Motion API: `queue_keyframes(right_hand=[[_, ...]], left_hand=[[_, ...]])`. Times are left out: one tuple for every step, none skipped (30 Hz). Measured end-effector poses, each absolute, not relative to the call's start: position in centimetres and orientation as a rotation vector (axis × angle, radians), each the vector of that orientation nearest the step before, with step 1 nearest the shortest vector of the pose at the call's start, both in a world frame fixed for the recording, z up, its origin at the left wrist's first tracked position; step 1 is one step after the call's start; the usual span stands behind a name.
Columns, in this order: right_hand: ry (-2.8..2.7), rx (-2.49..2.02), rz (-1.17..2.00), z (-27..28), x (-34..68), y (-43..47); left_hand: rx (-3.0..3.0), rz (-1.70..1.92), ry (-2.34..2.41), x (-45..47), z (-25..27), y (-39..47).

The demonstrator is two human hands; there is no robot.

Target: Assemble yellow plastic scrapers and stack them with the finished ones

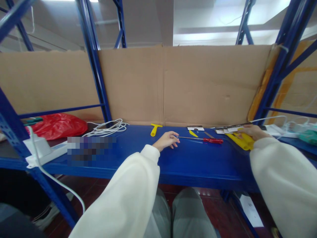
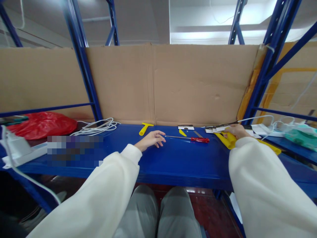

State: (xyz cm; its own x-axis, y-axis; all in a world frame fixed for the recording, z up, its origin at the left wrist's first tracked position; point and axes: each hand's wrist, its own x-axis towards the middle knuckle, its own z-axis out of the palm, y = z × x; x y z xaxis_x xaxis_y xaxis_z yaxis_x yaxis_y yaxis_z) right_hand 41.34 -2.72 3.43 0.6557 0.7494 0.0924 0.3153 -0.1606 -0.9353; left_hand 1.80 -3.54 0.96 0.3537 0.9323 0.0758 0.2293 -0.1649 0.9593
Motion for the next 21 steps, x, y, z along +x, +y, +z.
queue_keyframes(right_hand=[[-0.938,-1.863,0.365,3.4,41.7,-2.4],[-1.011,-1.960,0.262,3.5,41.9,-2.0],[-1.083,-2.047,0.167,3.7,41.9,-1.7],[-1.162,-2.106,0.097,3.9,41.9,-1.4],[-1.235,-2.153,0.038,4.0,41.8,-1.1],[-1.302,-2.196,-0.028,4.1,41.7,-0.9],[-1.366,-2.238,-0.109,4.1,41.5,-0.8],[-1.411,-2.269,-0.183,4.0,41.3,-0.8],[-1.431,-2.285,-0.238,3.8,41.2,-0.9],[-1.440,-2.293,-0.273,3.6,41.1,-1.0],[-1.447,-2.300,-0.290,3.3,40.9,-1.0],[-1.458,-2.308,-0.293,3.1,40.9,-1.1],[-1.470,-2.316,-0.290,2.9,40.8,-1.1],[-1.480,-2.322,-0.288,2.8,40.8,-1.0],[-1.490,-2.321,-0.291,2.7,40.8,-0.9],[-1.495,-2.313,-0.294,2.6,40.9,-0.7],[-1.495,-2.296,-0.295,2.5,41.0,-0.5],[-1.490,-2.270,-0.294,2.4,41.2,-0.3],[-1.481,-2.238,-0.290,2.3,41.4,-0.2],[-1.470,-2.204,-0.284,2.2,41.6,0.0],[-1.460,-2.174,-0.278,2.1,41.9,0.1]], left_hand=[[1.636,0.893,1.060,1.8,0.9,-3.5],[1.640,0.894,1.062,1.8,0.9,-3.4],[1.646,0.897,1.066,1.8,0.8,-3.4],[1.652,0.901,1.070,1.7,0.7,-3.3],[1.658,0.905,1.073,1.7,0.7,-3.2],[1.662,0.909,1.074,1.7,0.7,-3.1],[1.664,0.911,1.071,1.7,0.6,-3.1],[1.664,0.911,1.066,1.7,0.6,-3.0],[1.663,0.910,1.061,1.7,0.6,-3.0],[1.660,0.909,1.057,1.7,0.6,-3.0],[1.657,0.908,1.055,1.7,0.6,-3.0],[1.654,0.906,1.056,1.7,0.6,-3.0],[1.653,0.904,1.058,1.7,0.6,-3.0],[1.654,0.903,1.059,1.7,0.6,-3.0],[1.657,0.902,1.060,1.7,0.5,-3.0],[1.660,0.903,1.061,1.7,0.5,-3.0],[1.664,0.903,1.061,1.7,0.5,-2.9],[1.667,0.903,1.062,1.7,0.5,-2.9],[1.670,0.903,1.062,1.7,0.4,-2.9],[1.672,0.903,1.065,1.7,0.4,-2.9],[1.674,0.903,1.067,1.7,0.4,-2.8]])
